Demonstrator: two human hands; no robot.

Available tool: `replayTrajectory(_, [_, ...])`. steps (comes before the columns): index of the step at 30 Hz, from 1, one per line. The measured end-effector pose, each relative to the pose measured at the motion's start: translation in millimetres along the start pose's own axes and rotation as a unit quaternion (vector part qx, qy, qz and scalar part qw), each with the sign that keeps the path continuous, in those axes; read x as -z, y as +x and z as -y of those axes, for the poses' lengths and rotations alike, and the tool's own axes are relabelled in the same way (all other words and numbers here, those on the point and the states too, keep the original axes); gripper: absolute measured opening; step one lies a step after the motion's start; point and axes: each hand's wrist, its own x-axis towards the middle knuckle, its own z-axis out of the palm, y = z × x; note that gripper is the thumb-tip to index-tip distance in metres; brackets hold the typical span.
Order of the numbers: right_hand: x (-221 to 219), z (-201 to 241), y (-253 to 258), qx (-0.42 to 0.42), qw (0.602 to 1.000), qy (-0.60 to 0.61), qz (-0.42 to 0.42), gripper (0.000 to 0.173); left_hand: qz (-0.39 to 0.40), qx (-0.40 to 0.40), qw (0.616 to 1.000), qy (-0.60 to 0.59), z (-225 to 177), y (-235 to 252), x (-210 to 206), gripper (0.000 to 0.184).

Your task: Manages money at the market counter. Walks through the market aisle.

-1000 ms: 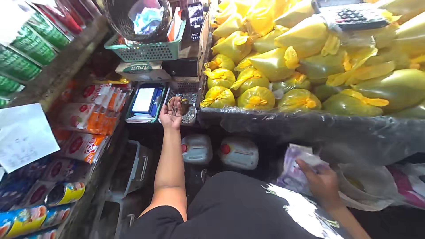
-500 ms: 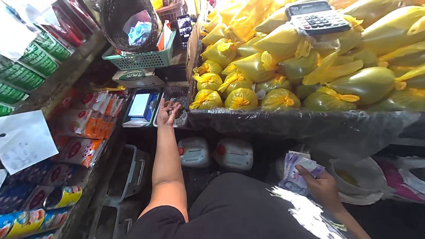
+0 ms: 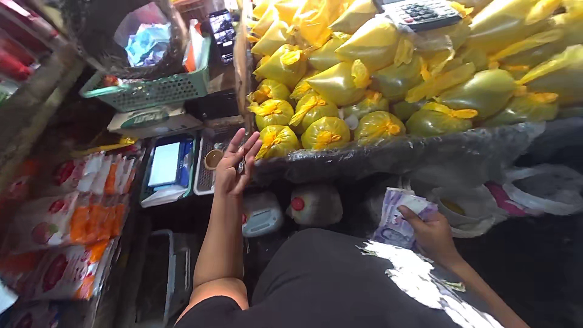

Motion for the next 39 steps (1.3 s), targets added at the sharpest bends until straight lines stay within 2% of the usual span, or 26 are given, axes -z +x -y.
replayTrajectory(2, [-2.2,7.0,1.6,-0.021,1.000,-0.002,-0.018,0.028,0.010,0.055,0.998,0.032,21.3,7.6,-27.2,0.031])
replayTrajectory(4, [3.4,19.3,0.9,-0.054,0.996,0.039,-0.054,0.029,0.099,0.130,0.981,0.104,61.7,16.3,-46.7,0.022])
replayTrajectory(6, [20.5,27.1,0.6,-0.083,0.986,0.092,-0.108,0.026,0.217,0.221,0.925,0.219,117.0,25.5,-66.9,0.020])
replayTrajectory(8, [45.2,24.8,-8.3,-0.113,0.971,0.131,-0.166,0.022,0.318,0.308,0.828,0.343,175.5,27.9,-96.4,0.022])
replayTrajectory(9, [58.3,19.7,-15.5,-0.119,0.963,0.148,-0.190,0.021,0.359,0.318,0.791,0.380,202.3,26.5,-115.2,0.024])
replayTrajectory(11, [83.2,14.2,-31.3,-0.132,0.949,0.174,-0.229,0.023,0.444,0.274,0.749,0.408,246.7,21.7,-160.9,0.026])
replayTrajectory(13, [110.3,10.6,-47.0,-0.142,0.934,0.201,-0.259,0.030,0.529,0.234,0.707,0.407,288.5,14.3,-210.3,0.026])
replayTrajectory(15, [141.4,-4.2,-60.2,-0.146,0.915,0.229,-0.299,0.041,0.583,0.245,0.657,0.409,333.3,-0.2,-253.6,0.024])
replayTrajectory(16, [159.0,-15.7,-65.8,-0.143,0.906,0.242,-0.318,0.050,0.597,0.256,0.639,0.413,356.7,-9.7,-271.7,0.022])
replayTrajectory(18, [200.5,-35.7,-72.9,-0.134,0.888,0.261,-0.354,0.061,0.610,0.255,0.625,0.415,407.1,-28.0,-305.2,0.017])
replayTrajectory(21, [261.1,-60.6,-94.0,-0.154,0.865,0.282,-0.386,0.062,0.594,0.271,0.615,0.443,477.3,-60.5,-354.1,0.016])
replayTrajectory(23, [296.8,-67.2,-106.8,-0.180,0.848,0.302,-0.397,0.057,0.555,0.346,0.613,0.442,512.0,-84.2,-389.4,0.019])
replayTrajectory(24, [314.3,-65.6,-111.6,-0.182,0.844,0.309,-0.398,0.056,0.507,0.420,0.633,0.407,525.7,-96.3,-407.2,0.031])
replayTrajectory(25, [333.2,-61.0,-116.4,-0.178,0.851,0.307,-0.388,0.058,0.444,0.488,0.663,0.353,540.4,-110.6,-423.4,0.042])
replayTrajectory(27, [369.3,-49.5,-123.3,-0.150,0.882,0.279,-0.348,0.059,0.361,0.538,0.707,0.284,567.6,-133.8,-445.7,0.049])
replayTrajectory(28, [386.3,-44.2,-123.9,-0.132,0.900,0.259,-0.325,0.059,0.373,0.538,0.707,0.266,579.6,-138.2,-449.2,0.050])
replayTrajectory(30, [421.3,-39.5,-118.5,-0.092,0.919,0.227,-0.310,0.065,0.436,0.520,0.683,0.271,600.8,-138.0,-460.7,0.052])
replayTrajectory(32, [454.8,-43.7,-108.8,-0.081,0.912,0.162,-0.368,0.066,0.417,0.535,0.685,0.265,621.3,-146.0,-496.5,0.051])
replayTrajectory(33, [471.8,-49.4,-104.0,-0.089,0.899,0.115,-0.414,0.065,0.397,0.561,0.691,0.225,640.2,-149.7,-513.7,0.053])
replayTrajectory(34, [489.0,-56.2,-100.0,-0.104,0.880,0.067,-0.458,0.062,0.403,0.599,0.672,0.165,662.3,-149.6,-526.3,0.058])
replayTrajectory(36, [524.1,-71.6,-95.7,-0.140,0.838,0.001,-0.527,0.055,0.464,0.656,0.587,0.096,696.8,-149.6,-553.5,0.067])
replayTrajectory(38, [559.4,-83.9,-89.5,-0.176,0.799,0.013,-0.576,0.048,0.546,0.641,0.515,0.160,714.7,-152.6,-586.9,0.047])
replayTrajectory(39, [575.8,-89.0,-82.6,-0.181,0.780,0.029,-0.598,0.046,0.559,0.621,0.499,0.232,720.2,-156.0,-607.0,0.033])
